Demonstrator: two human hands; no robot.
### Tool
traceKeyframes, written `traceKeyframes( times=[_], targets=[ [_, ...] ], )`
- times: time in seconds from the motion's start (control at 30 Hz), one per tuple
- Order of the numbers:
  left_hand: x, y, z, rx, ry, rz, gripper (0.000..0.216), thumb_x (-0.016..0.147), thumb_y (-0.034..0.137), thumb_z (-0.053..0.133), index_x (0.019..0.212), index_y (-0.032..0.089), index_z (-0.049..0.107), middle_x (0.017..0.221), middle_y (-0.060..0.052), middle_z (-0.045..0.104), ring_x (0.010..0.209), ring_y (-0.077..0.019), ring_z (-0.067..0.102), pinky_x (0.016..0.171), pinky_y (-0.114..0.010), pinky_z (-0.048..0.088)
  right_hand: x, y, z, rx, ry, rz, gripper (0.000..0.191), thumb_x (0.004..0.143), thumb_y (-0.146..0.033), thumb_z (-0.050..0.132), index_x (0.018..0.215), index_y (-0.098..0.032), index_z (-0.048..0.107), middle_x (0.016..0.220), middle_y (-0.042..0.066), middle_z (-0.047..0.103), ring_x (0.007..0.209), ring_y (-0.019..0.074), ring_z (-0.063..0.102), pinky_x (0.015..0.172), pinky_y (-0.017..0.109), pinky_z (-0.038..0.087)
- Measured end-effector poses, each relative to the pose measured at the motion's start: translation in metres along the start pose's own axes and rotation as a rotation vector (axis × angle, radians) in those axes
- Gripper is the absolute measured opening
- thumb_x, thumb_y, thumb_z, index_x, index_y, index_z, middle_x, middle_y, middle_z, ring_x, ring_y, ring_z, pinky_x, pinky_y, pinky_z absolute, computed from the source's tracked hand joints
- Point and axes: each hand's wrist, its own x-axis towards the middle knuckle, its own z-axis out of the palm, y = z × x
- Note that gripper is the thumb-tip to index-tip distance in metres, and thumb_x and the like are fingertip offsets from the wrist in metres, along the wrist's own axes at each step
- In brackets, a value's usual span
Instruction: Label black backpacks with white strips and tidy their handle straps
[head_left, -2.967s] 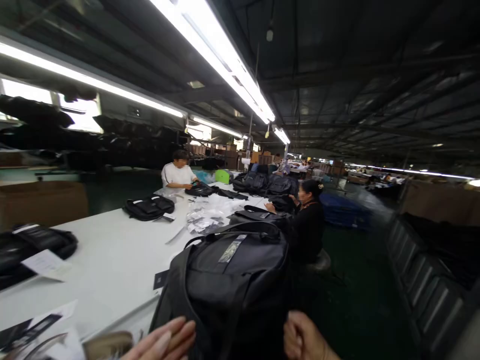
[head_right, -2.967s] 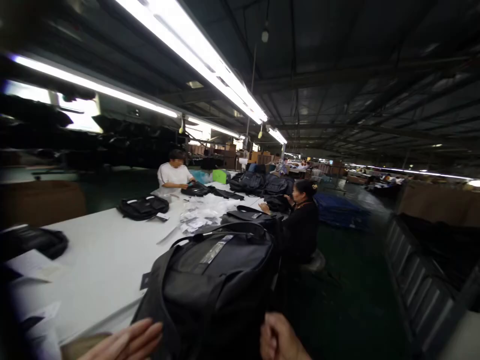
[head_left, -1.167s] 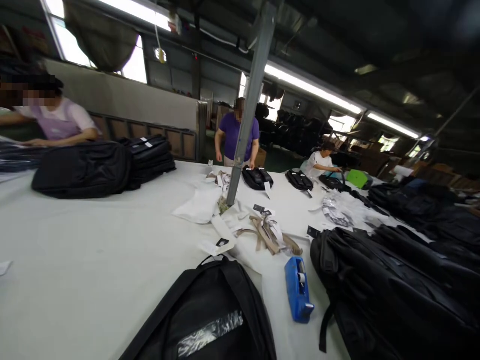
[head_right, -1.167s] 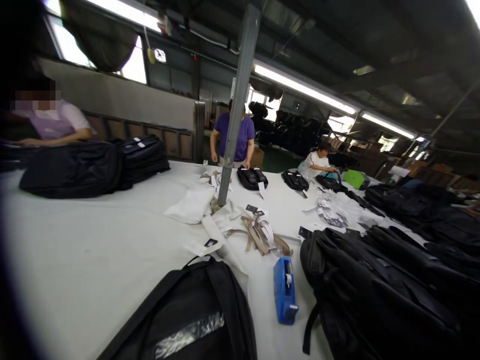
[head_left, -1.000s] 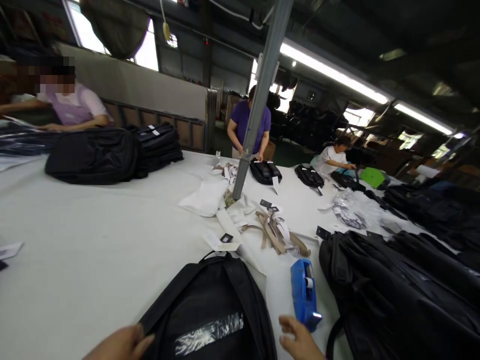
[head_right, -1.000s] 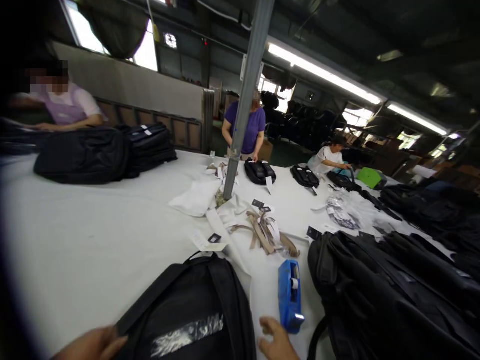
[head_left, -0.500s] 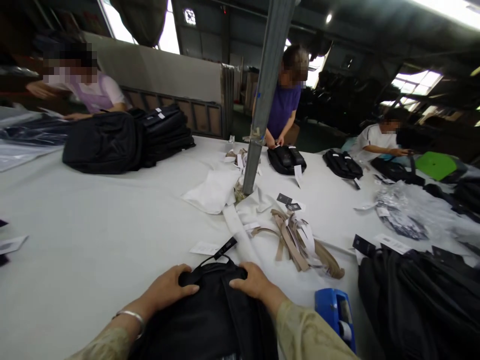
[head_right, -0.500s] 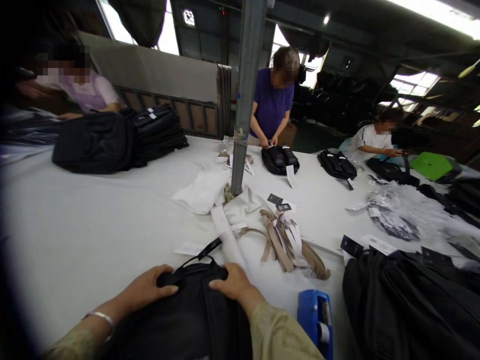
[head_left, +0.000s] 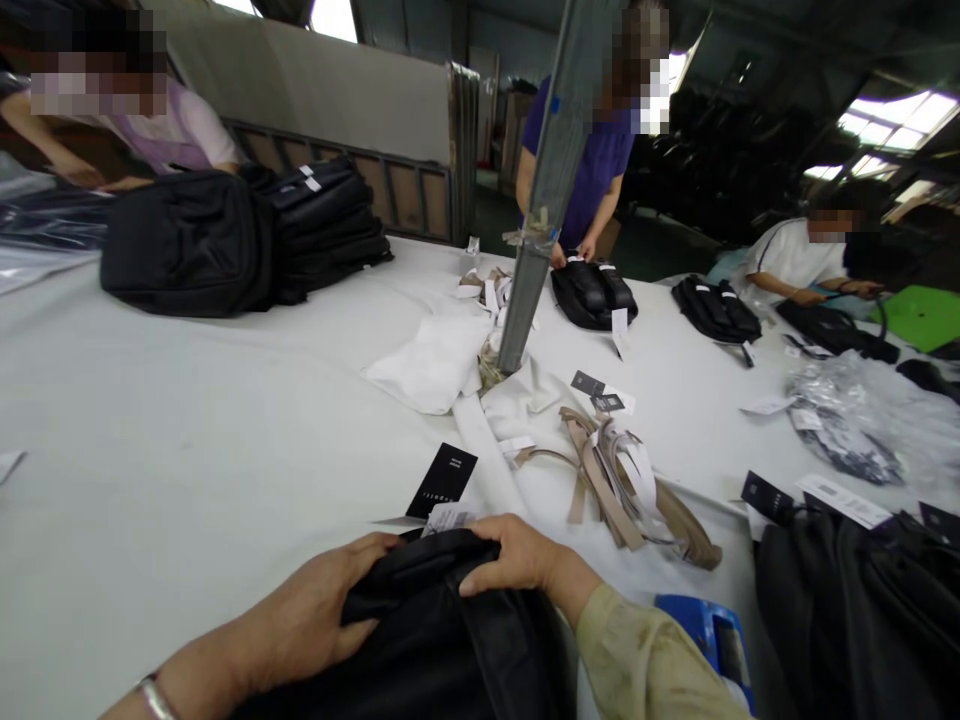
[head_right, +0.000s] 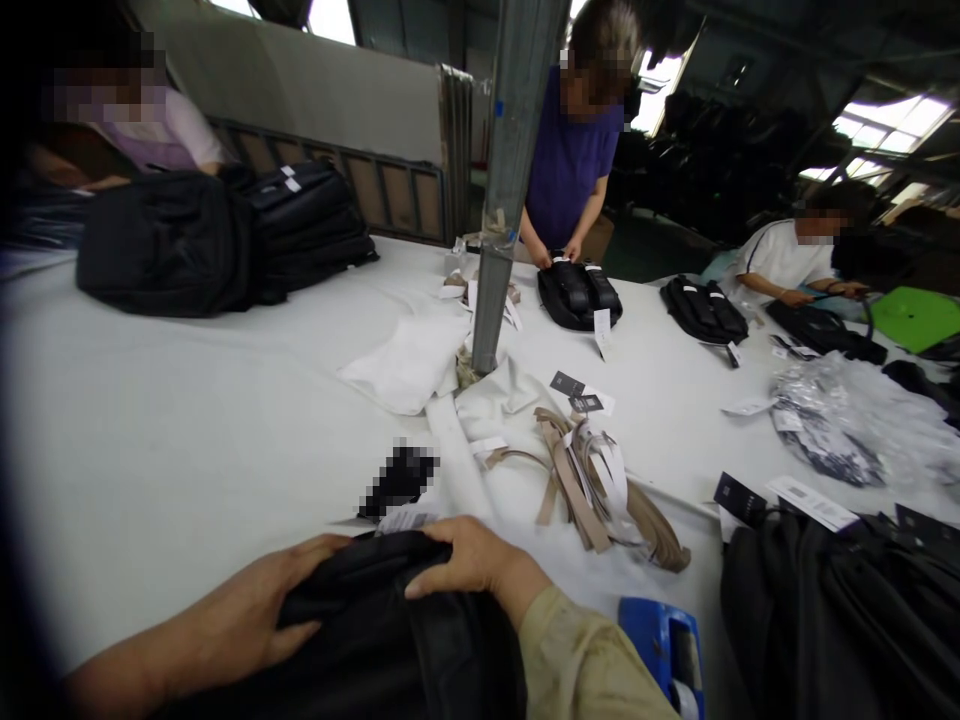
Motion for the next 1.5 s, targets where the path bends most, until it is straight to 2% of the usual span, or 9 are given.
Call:
traceKeyframes(
  times=[0.07,0.17,0.3,0.63,0.9,1.07,1.2,1.37,1.5],
  targets=[
    [0.001,0.002,-0.004,-0.047,-0.062,0.003,0.054,0.075,0.022,0.06,0.128,0.026,0.058,0.127,-0.002,0.067,0.113,-0.0249,0.063,0.1,-0.031,0.047,0.007,-0.003,0.0,-0.106,0.007,0.114,0.049,0.067,-0.056,0.08,0.102,-0.022,0.076,0.092,0.0,0.075,0.09,0.024,0.068,0.08,0.031,0.053],
    [0.006,0.004,-0.01,-0.098,-0.181,-0.055,0.032,0.073,0.02,0.056,0.103,0.026,0.067,0.097,0.003,0.075,0.086,-0.0215,0.069,0.078,-0.027,0.052,0.019,-0.006,0.007,-0.367,0.091,0.198,0.039,0.074,-0.057,0.073,0.086,-0.02,0.077,0.075,0.001,0.071,0.073,0.0206,0.065,0.067,0.029,0.049],
    [0.02,0.001,-0.015,0.023,-0.233,-0.152,0.021,0.065,0.019,0.059,0.082,0.026,0.069,0.074,0.005,0.073,0.069,-0.0215,0.068,0.062,-0.027,0.048,0.026,-0.006,0.017,-0.568,0.147,0.174,0.034,0.075,-0.051,0.071,0.087,-0.019,0.076,0.079,0.004,0.072,0.072,0.0197,0.063,0.067,0.028,0.047],
    [0.036,-0.009,0.001,0.067,-0.234,-0.34,0.025,0.061,0.025,0.063,0.083,0.029,0.074,0.074,0.002,0.075,0.072,-0.025,0.07,0.063,-0.03,0.048,0.047,-0.011,0.008,-0.566,-0.163,0.262,0.029,0.078,-0.041,0.069,0.1,-0.024,0.077,0.092,0.003,0.077,0.082,0.02,0.069,0.073,0.027,0.049],
    [0.037,-0.066,0.014,0.024,-0.124,-0.456,0.027,0.067,0.042,0.069,0.086,0.022,0.07,0.087,-0.004,0.076,0.087,-0.0297,0.069,0.076,-0.034,0.049,0.059,0.022,0.006,-0.708,0.018,0.56,0.061,0.078,-0.072,0.055,0.088,-0.016,0.078,0.095,0.018,0.076,0.087,0.0322,0.071,0.074,0.039,0.052],
    [0.022,-0.085,0.048,0.131,0.103,-0.639,0.057,0.078,0.067,0.056,0.112,0.021,0.057,0.092,-0.011,0.074,0.087,-0.0347,0.069,0.076,-0.042,0.049,0.047,0.045,0.019,-0.736,0.343,0.557,0.053,0.087,-0.065,0.05,0.079,-0.019,0.075,0.083,0.018,0.075,0.084,0.0318,0.069,0.076,0.042,0.051],
    [0.02,-0.078,0.057,0.174,0.164,-0.727,0.075,0.082,0.069,0.047,0.137,0.019,0.042,0.116,-0.02,0.07,0.102,-0.0411,0.068,0.083,-0.049,0.05,0.03,0.02,0.037,-0.849,0.469,0.389,0.039,0.092,-0.046,0.053,0.109,-0.014,0.068,0.105,0.021,0.071,0.105,0.0345,0.063,0.093,0.05,0.047],
    [0.023,-0.058,0.058,0.41,0.247,-0.641,0.077,0.087,0.057,0.047,0.143,0.004,0.039,0.125,-0.029,0.063,0.116,-0.0443,0.06,0.096,-0.055,0.047,0.007,0.014,0.068,-0.842,0.14,-0.036,0.071,0.092,-0.06,0.051,0.149,-0.02,0.038,0.16,0.014,0.031,0.149,0.0371,0.02,0.119,0.061,0.019],
    [-0.003,-0.047,0.109,0.692,0.354,-0.183,0.056,0.091,0.029,0.046,0.146,0.02,0.047,0.156,-0.016,0.041,0.147,-0.0408,0.025,0.117,-0.062,0.024,0.003,0.037,0.08,-0.846,0.058,-0.004,0.071,0.095,-0.059,0.042,0.154,-0.021,0.028,0.166,0.011,0.017,0.153,0.0352,0.008,0.121,0.063,0.01]
  ],
)
